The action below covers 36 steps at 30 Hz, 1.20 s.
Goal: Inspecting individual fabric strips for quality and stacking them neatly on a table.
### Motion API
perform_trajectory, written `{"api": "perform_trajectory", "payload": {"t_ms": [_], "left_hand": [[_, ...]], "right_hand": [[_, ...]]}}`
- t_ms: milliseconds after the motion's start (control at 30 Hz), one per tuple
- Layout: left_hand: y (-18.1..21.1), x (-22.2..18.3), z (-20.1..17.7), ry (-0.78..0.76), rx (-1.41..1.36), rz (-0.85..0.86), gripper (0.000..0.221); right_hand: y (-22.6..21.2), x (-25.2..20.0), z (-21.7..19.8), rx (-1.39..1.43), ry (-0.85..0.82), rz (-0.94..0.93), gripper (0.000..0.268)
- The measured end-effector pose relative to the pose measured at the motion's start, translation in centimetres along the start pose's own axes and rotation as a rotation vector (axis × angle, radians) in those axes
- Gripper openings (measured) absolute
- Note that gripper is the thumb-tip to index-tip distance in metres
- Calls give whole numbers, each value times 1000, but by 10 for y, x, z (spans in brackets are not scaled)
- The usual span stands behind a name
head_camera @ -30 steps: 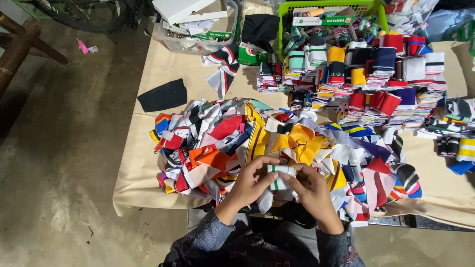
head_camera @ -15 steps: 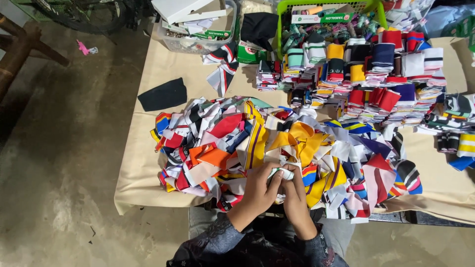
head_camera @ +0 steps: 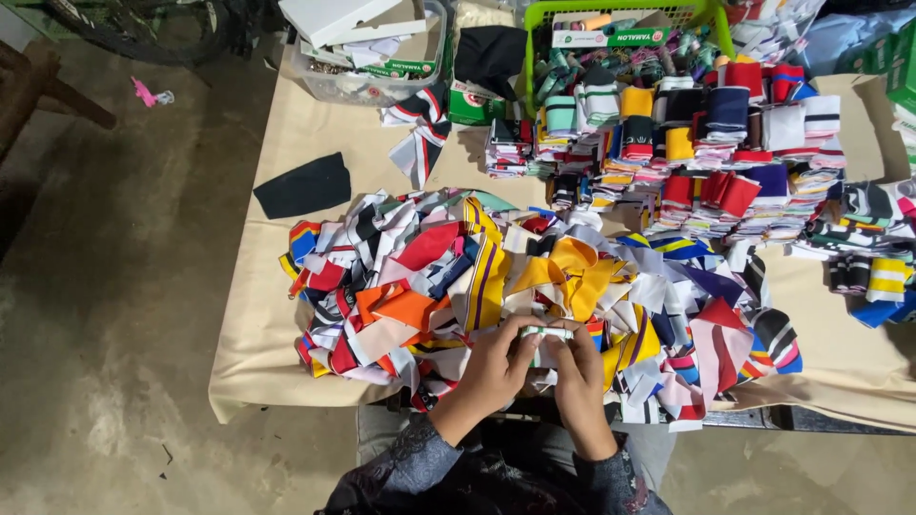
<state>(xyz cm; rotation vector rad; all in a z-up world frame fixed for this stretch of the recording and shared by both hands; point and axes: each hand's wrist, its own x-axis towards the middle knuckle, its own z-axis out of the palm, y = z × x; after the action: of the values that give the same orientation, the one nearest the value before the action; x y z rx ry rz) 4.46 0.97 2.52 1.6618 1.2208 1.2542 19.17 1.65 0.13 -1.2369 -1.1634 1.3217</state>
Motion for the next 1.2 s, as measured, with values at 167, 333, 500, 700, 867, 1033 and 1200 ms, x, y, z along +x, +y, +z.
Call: {"api": "perform_trajectory", "payload": {"t_ms": [167,333,500,700,867,1033,1200], "left_hand": [[-13,-1,1,-28,-222,-265,26],[-30,31,0,121,-233,-259,28],[-57,101,-20,183,-34,-205,15],[-169,199,-13,298,-378,-545,48],[-221,231,8,198,-79,-517,46],[-223,238,16,185,-168,-577,42],[-210,224,13,236,283,-302,37]], "right_hand": [[-4,6,-12,-67,-69,25,15],[-32,18,-10,-106,-71,40,24],[50,63,-53,-241,204,-126,11],[63,59,-55,-425,272,-275,10],[70,60,-59,-369,262,-255,13],[75,60,-62,-354,249,-231,16],[75,63,-63,-328,218,-197,16]]}}
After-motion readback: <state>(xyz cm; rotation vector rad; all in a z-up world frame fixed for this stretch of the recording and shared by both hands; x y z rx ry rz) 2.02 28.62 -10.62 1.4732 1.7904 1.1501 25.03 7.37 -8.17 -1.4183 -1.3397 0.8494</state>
